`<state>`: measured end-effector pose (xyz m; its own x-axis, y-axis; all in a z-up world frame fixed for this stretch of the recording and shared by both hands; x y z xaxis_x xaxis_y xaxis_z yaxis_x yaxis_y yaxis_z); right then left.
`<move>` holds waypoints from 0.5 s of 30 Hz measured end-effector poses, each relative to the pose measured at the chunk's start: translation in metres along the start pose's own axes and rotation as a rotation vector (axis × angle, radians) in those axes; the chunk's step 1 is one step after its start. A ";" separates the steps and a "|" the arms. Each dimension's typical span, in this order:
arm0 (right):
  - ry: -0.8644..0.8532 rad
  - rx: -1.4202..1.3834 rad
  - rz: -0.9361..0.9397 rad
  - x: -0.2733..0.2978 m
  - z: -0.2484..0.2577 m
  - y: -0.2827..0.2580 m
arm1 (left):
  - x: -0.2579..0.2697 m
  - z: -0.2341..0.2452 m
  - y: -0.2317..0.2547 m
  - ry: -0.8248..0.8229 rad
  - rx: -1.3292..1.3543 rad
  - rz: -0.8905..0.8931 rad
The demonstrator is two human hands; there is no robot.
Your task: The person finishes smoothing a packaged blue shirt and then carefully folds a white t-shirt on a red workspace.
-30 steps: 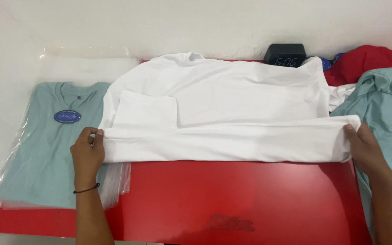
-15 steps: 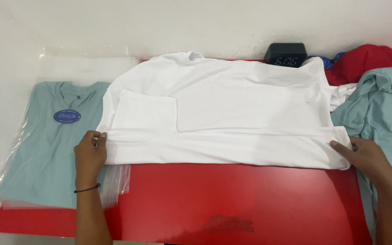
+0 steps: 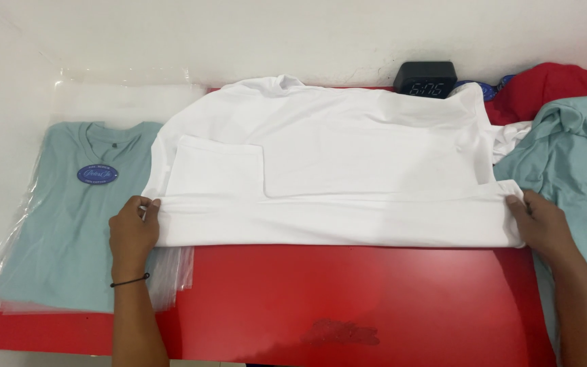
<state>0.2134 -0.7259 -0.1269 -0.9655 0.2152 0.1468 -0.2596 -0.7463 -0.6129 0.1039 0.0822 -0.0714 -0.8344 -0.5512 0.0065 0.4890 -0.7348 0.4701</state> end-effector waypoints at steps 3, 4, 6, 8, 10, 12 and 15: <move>0.002 0.167 0.028 -0.002 -0.003 -0.007 | -0.005 -0.005 -0.008 0.013 -0.037 -0.001; 0.004 0.167 0.028 -0.003 -0.003 -0.003 | -0.004 -0.005 -0.005 0.013 -0.036 -0.002; 0.070 0.175 0.086 -0.006 -0.001 -0.002 | -0.002 -0.003 -0.005 0.002 -0.085 0.046; 0.173 0.101 0.164 0.001 0.007 -0.006 | -0.003 -0.004 -0.007 0.010 -0.122 0.042; 0.277 0.026 0.236 0.011 0.018 -0.022 | -0.005 -0.007 -0.010 0.015 -0.160 0.035; 0.189 0.078 0.111 0.017 0.016 -0.034 | -0.008 -0.008 -0.012 0.061 -0.247 0.007; 0.079 0.370 -0.111 0.032 0.012 -0.059 | -0.008 -0.009 -0.009 0.092 -0.306 -0.020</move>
<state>0.1973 -0.6821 -0.0769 -0.9302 0.3443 0.1274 -0.3666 -0.8893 -0.2735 0.1085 0.0896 -0.0836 -0.8248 -0.5588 -0.0865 0.5385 -0.8229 0.1815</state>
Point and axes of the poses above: each hand's wrist, its own x-axis away from the middle knuckle, its own z-axis out of the back of the hand, y = z × x, the point moved 9 cm from there along -x, towards the middle knuckle, and after that the axes turned 5 degrees about -x, right-handed, at the moved point
